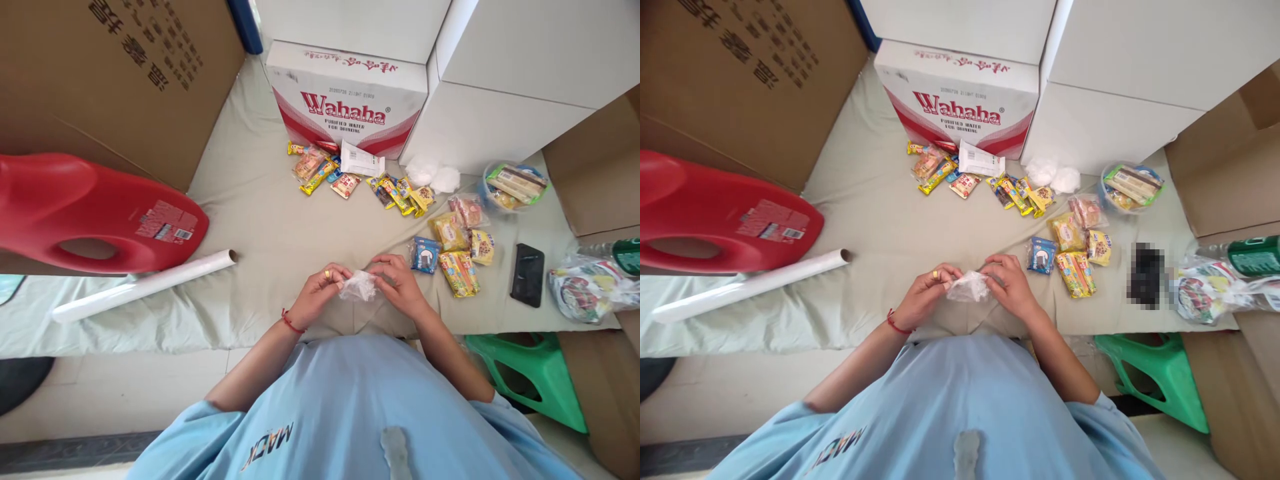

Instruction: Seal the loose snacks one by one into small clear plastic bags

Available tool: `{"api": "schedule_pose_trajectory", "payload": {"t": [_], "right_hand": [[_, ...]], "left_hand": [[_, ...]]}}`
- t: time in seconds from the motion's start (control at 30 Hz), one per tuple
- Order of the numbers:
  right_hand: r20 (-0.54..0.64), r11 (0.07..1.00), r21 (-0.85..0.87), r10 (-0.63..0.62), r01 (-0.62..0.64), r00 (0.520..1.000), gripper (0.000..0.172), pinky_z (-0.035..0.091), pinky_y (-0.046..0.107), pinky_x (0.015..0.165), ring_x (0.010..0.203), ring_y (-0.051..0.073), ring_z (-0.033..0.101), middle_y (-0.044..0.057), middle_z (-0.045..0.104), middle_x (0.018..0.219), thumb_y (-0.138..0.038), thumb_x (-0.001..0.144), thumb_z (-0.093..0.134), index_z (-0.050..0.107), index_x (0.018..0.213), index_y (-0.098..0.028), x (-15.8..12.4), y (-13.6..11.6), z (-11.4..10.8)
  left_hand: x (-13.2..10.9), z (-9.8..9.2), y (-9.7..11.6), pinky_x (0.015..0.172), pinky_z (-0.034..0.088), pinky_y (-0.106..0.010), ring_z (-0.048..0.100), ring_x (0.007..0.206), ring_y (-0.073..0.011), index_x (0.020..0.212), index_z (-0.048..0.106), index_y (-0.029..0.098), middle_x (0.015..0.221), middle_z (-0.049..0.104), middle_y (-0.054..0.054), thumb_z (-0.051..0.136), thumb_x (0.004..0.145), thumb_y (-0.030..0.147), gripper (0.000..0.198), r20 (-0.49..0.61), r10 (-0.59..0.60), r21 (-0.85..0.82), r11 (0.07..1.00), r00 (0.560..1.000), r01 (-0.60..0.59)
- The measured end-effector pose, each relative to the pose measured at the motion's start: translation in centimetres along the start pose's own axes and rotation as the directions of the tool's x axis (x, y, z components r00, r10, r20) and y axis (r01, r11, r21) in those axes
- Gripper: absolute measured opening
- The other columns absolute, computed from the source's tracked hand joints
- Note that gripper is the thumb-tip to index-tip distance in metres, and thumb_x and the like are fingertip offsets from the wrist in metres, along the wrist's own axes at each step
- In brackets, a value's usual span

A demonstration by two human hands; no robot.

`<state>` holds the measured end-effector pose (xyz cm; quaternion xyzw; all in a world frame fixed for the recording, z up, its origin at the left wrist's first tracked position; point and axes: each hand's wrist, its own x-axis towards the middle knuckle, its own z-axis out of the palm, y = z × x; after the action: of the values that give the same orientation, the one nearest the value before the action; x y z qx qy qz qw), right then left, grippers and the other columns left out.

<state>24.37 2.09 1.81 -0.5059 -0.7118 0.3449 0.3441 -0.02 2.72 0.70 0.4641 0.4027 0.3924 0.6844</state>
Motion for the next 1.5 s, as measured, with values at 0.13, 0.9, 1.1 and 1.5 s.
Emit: {"api": "schedule_pose_trajectory", "payload": {"t": [0.13, 0.9, 1.1, 1.5], "right_hand": [[-0.009, 0.945, 0.216, 0.254, -0.246, 0.967, 0.029, 0.049, 0.030, 0.068, 0.074, 0.018, 0.061, 0.003, 0.066, 0.082, -0.049, 0.098, 0.059, 0.070, 0.094, -0.022, 0.0, -0.3, 0.8], [0.291, 0.298, 0.774, 0.617, -0.559, 0.731, 0.042, 0.017, 0.016, 0.038, 0.044, 0.002, 0.026, -0.009, 0.044, 0.058, -0.048, 0.067, 0.092, 0.067, 0.084, -0.019, 0.3, -1.0, -0.4], [0.214, 0.366, 0.795, 0.577, -0.484, 0.788, 0.041, 0.037, 0.019, 0.046, 0.053, 0.007, 0.048, -0.004, 0.059, 0.069, -0.048, 0.071, 0.088, 0.071, 0.096, -0.020, -0.4, -1.4, 0.4], [0.107, 0.639, 0.631, 0.490, -0.440, 0.865, 0.036, 0.041, 0.023, 0.047, 0.049, 0.008, 0.048, -0.002, 0.068, 0.075, -0.046, 0.079, 0.083, 0.069, 0.103, -0.023, -1.4, -3.4, -0.3]], "left_hand": [[0.3, 0.4, 0.5, 0.090, 0.051, -0.036, 0.063, 0.113, -0.0262, 0.087, 0.060, 0.020, 0.116, 0.065, -0.009, 0.069, 0.089, 0.055, 0.036, -0.130, -0.068, -0.177, 0.983, 0.989, 0.045], [1.1, 2.3, -0.5, 0.055, 0.037, -0.022, 0.045, 0.059, -0.0088, 0.084, 0.055, 0.021, 0.070, 0.050, 0.006, 0.079, 0.077, 0.058, 0.045, -0.392, -0.234, -0.189, 0.967, 0.890, 0.171], [-0.2, 1.4, 0.9, 0.072, 0.044, -0.027, 0.052, 0.072, -0.0123, 0.090, 0.060, 0.021, 0.083, 0.058, 0.002, 0.070, 0.089, 0.043, 0.024, -0.532, 0.253, 0.391, 0.920, 0.808, -0.030], [1.1, 3.8, 2.1, 0.067, 0.041, -0.026, 0.050, 0.071, -0.0127, 0.075, 0.063, 0.020, 0.077, 0.056, 0.001, 0.077, 0.080, 0.042, 0.027, -0.247, -0.033, 0.038, 0.998, 0.968, 0.043]]}}
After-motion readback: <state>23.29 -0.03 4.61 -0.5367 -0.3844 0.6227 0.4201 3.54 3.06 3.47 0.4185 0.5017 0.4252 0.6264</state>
